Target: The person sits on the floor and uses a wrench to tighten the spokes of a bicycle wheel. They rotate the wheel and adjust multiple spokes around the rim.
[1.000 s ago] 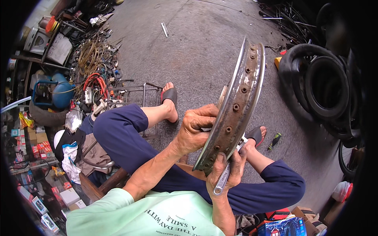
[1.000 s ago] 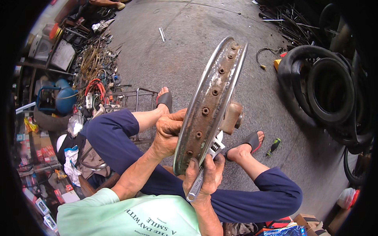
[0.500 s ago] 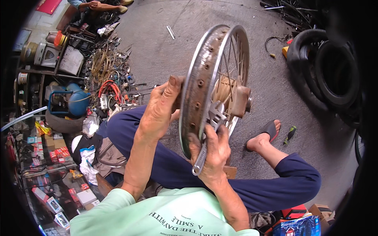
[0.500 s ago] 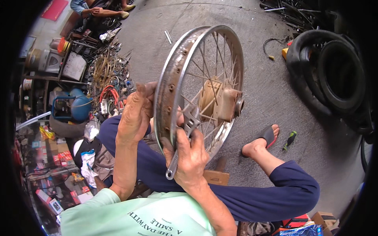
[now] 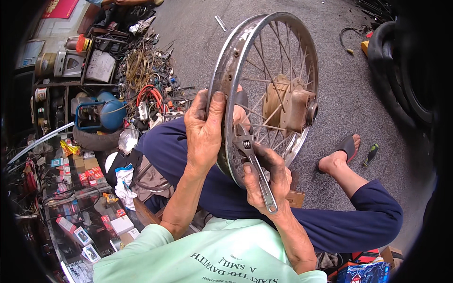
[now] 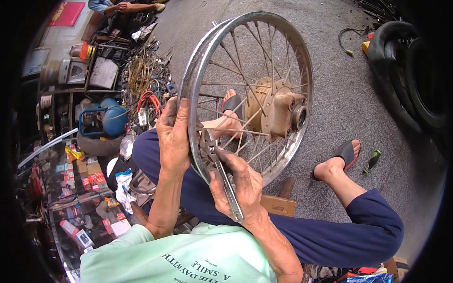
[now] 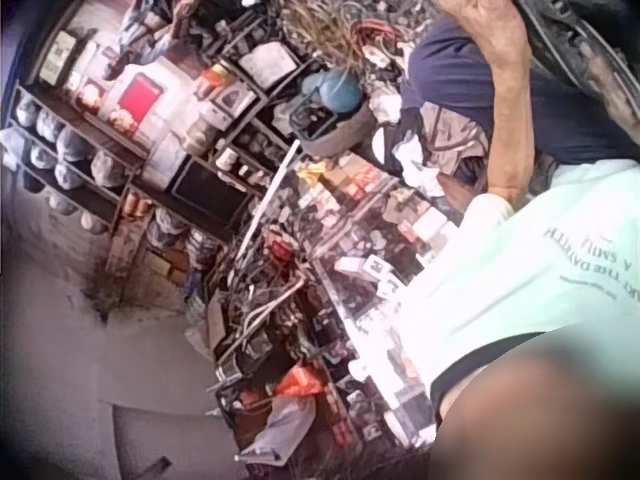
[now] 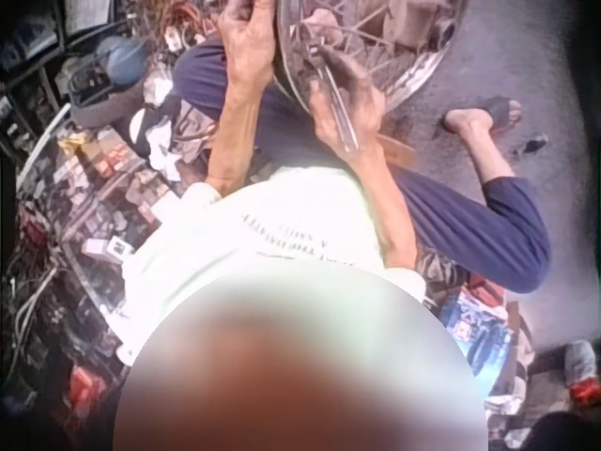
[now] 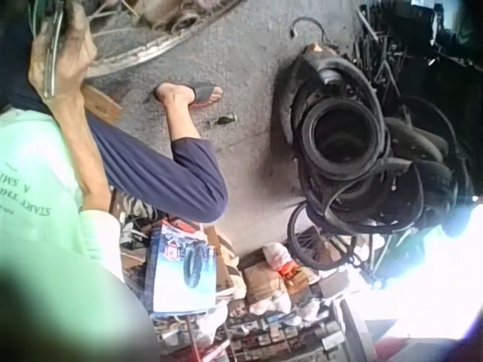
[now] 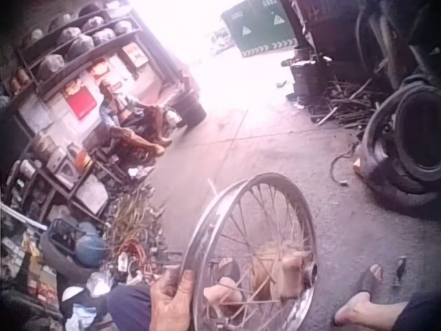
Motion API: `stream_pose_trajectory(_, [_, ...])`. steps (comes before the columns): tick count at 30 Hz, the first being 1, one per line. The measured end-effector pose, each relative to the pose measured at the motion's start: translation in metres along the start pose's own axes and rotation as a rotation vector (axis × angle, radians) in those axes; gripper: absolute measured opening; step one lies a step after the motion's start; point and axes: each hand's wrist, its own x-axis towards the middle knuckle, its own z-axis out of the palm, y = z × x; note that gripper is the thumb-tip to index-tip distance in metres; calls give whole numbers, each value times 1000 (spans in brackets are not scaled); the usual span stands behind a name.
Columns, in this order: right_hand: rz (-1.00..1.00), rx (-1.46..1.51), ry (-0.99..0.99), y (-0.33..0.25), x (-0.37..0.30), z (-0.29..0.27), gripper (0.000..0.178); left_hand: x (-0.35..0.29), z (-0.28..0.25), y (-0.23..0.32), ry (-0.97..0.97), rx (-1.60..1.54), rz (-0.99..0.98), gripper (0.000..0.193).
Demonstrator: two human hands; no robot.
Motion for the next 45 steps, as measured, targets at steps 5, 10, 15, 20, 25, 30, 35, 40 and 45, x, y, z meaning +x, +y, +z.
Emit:
stream_pose_trajectory(5, [-108,28,-55,5,3,2,37,0,-12,-4,-49,10,17,24])
stream_pose_trajectory(10, [-168,10,-81,6,3,4,50,0,-12,-3,-59,98,38,23])
stream_pose_trajectory(15, [-215,-9,-24,8,-4,12,50,2,-8,-6,-58,145,88,23])
stream_pose_trajectory(20, [-100,52,13,-1,-9,8,41,-2,-10,-8,-62,198,101,24])
stream_pose_trajectory(25, [-93,48,-18,-2,-1,1,38,-5,-10,-7,-61,195,92,23])
stream_pose_trajectory(30, [-213,-7,-118,-1,8,-9,49,-9,-13,-15,-27,141,54,21])
stream_pose_trajectory(35, [-277,-42,-112,4,7,-4,56,-10,-15,-11,-37,214,103,19])
stream_pose_trajectory(40, [-204,9,-184,-1,15,-13,49,-8,-19,-15,-74,207,95,21])
stream_pose_trajectory(45, [244,304,-200,-8,68,-36,23,-9,-18,-22,-148,189,168,22])
